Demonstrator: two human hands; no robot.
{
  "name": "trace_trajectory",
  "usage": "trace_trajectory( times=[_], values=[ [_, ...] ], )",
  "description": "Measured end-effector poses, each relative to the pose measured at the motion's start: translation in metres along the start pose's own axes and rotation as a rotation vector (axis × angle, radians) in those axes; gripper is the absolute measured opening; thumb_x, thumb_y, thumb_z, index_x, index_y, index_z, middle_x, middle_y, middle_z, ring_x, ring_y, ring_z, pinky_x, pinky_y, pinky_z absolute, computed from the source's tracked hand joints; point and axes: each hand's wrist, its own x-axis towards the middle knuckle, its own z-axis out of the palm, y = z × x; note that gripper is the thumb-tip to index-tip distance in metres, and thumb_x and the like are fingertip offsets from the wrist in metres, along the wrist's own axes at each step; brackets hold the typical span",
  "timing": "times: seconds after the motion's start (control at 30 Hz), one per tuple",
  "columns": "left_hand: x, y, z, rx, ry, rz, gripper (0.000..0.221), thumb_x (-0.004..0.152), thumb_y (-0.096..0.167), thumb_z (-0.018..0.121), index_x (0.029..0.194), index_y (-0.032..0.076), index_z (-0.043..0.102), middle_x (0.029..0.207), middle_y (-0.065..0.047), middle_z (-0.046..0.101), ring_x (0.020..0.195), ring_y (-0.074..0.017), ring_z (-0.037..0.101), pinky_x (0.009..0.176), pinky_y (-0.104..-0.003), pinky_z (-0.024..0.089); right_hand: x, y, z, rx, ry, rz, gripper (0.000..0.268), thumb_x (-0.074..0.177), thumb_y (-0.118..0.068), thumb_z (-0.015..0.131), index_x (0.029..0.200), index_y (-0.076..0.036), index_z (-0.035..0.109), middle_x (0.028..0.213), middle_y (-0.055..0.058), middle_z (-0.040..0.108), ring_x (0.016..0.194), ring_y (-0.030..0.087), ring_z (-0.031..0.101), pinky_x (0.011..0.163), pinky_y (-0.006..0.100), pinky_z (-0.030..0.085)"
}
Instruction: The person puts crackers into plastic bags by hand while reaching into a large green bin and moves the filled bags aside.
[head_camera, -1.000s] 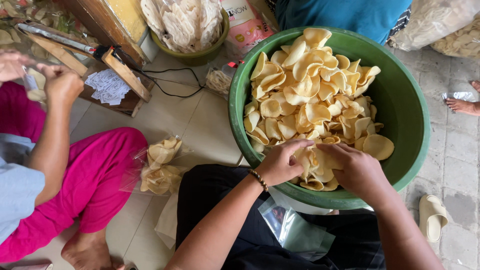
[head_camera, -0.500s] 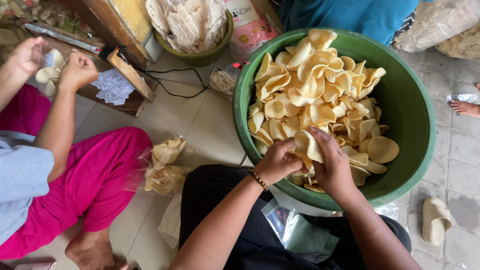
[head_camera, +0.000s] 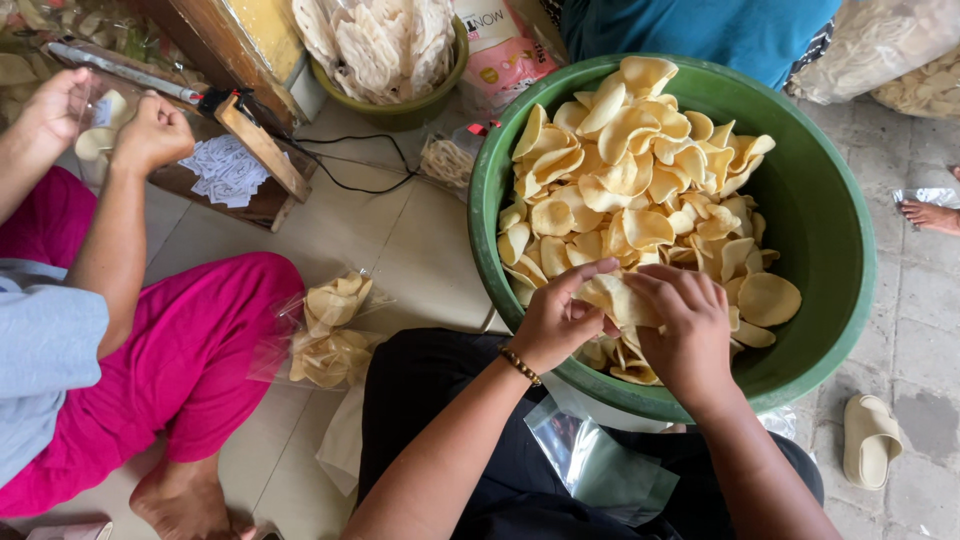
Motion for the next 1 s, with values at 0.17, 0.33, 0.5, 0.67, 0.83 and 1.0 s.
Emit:
trace_trajectory(
  times=[0.17, 0.33, 0.5, 0.67, 0.83, 1.0],
  values=[
    [-0.001, 0.007, 0.003, 0.019, 0.038, -0.002, 0.060, 0.086, -0.008, 0.052, 0.145, 0.000, 0.052, 0.142, -0.027, 0.053, 0.080, -0.0242, 0.075, 0.066, -0.025, 0.062, 0.022, -0.013, -0.039, 0.243, -0.372, 0.192, 0.077, 0.069, -0.008, 0.080, 0.142, -0.015, 0.058, 0.140, 0.014, 0.058, 0.127, 0.044, 0.053, 0.097, 0.075, 0.035],
    [0.003, 0.042, 0.014, 0.017, -0.007, -0.072, 0.061, 0.084, -0.006, 0.051, 0.144, 0.000, 0.053, 0.141, -0.024, 0.057, 0.076, -0.0175, 0.074, 0.063, -0.021, 0.058, 0.033, -0.037, -0.071, -0.101, -0.421, -0.043, 0.063, 0.069, -0.033, 0.086, 0.129, -0.024, 0.070, 0.130, 0.004, 0.067, 0.142, 0.036, 0.047, 0.104, 0.089, 0.020],
    [0.013, 0.067, 0.031, -0.096, -0.188, -0.143, 0.059, 0.090, -0.005, 0.056, 0.148, -0.001, 0.046, 0.154, -0.021, 0.048, 0.073, -0.0173, 0.071, 0.057, -0.018, 0.061, 0.047, -0.020, -0.078, -0.082, -0.350, -0.239, 0.042, 0.079, -0.027, 0.086, 0.119, -0.023, 0.075, 0.119, -0.003, 0.077, 0.109, 0.018, 0.071, 0.095, 0.041, 0.053],
    [0.023, 0.102, 0.018, 0.305, -0.180, 0.174, 0.078, 0.088, 0.042, 0.057, 0.155, 0.010, 0.032, 0.161, -0.016, 0.042, 0.075, -0.0110, 0.066, 0.056, -0.014, 0.054, 0.068, -0.018, -0.107, 0.272, -0.278, -0.124, 0.029, 0.083, 0.004, 0.080, 0.111, -0.002, 0.075, 0.114, 0.015, 0.077, 0.103, 0.026, 0.076, 0.098, 0.035, 0.063],
    [0.015, 0.103, 0.002, 0.491, -0.527, -0.012, 0.126, 0.068, 0.061, 0.069, 0.156, -0.001, 0.004, 0.160, -0.028, 0.031, 0.139, -0.0406, 0.049, 0.088, -0.034, 0.070, 0.076, -0.018, -0.124, 0.364, -0.187, 0.077, 0.022, 0.095, 0.006, 0.073, 0.118, 0.004, 0.073, 0.119, 0.019, 0.074, 0.101, 0.025, 0.073, 0.086, 0.031, 0.057],
    [-0.023, 0.044, -0.013, -0.064, -0.443, -0.379, 0.077, 0.082, 0.020, 0.078, 0.145, 0.000, 0.039, 0.117, -0.021, 0.067, 0.090, -0.0265, 0.074, 0.076, -0.033, 0.066, 0.075, -0.002, -0.132, 0.279, -0.185, 0.115, 0.021, 0.109, -0.003, 0.062, 0.124, 0.007, 0.073, 0.117, 0.020, 0.074, 0.104, 0.028, 0.072, 0.087, 0.034, 0.055]
  ],
)
